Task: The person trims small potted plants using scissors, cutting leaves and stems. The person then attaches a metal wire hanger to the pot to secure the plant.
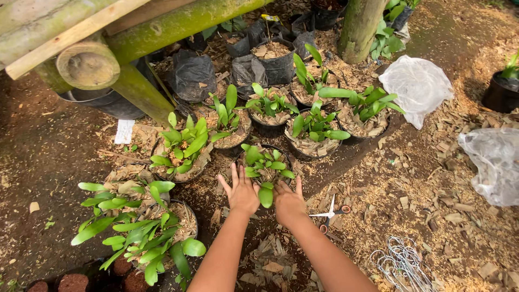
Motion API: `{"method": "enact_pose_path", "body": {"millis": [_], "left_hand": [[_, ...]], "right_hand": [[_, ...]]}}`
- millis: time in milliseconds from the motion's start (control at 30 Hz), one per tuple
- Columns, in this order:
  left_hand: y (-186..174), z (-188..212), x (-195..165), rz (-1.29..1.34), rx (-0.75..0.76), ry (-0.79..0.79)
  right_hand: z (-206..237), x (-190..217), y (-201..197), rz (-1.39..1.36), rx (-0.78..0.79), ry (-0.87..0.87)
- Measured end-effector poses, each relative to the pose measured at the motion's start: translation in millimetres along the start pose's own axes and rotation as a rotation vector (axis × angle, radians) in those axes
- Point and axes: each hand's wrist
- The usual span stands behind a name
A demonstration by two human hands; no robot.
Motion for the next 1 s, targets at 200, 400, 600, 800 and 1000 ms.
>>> {"method": "enact_pose_path", "body": {"millis": [200, 400, 600, 800, 1000], "left_hand": [[-5.5, 5.1, -5.3, -0.058, 0.086, -0.046], [41.1, 39.6, -35.2, 0.438, -0.232, -0.11], [63.2, 102.1, -141.6, 0.757, 0.192, -0.249], [-2.3, 164.1, -198.6, 0.326, 0.557, 0.403], [-32.6, 194.7, -205.1, 0.218, 0.736, 0.684]], "right_hand": [[14.6, 2.8, -9.9, -0.026, -0.041, -0.035], [61.7, -15.4, 31.4, -0.274, -0.588, -0.164], [111.5, -71.8, 69.8, -0.386, -0.689, -0.165], [167.6, -199.4, 124.4, -0.585, -0.454, 0.054], [205.2, -248.6, 175.1, -0.814, -0.133, 0.617]]}}
Point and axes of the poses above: each hand's wrist, its own z-axis away from the middle knuckle, its own y-axis out of the palm, x = y × z, and after that the axes turned 9 degrees about x, right-handed
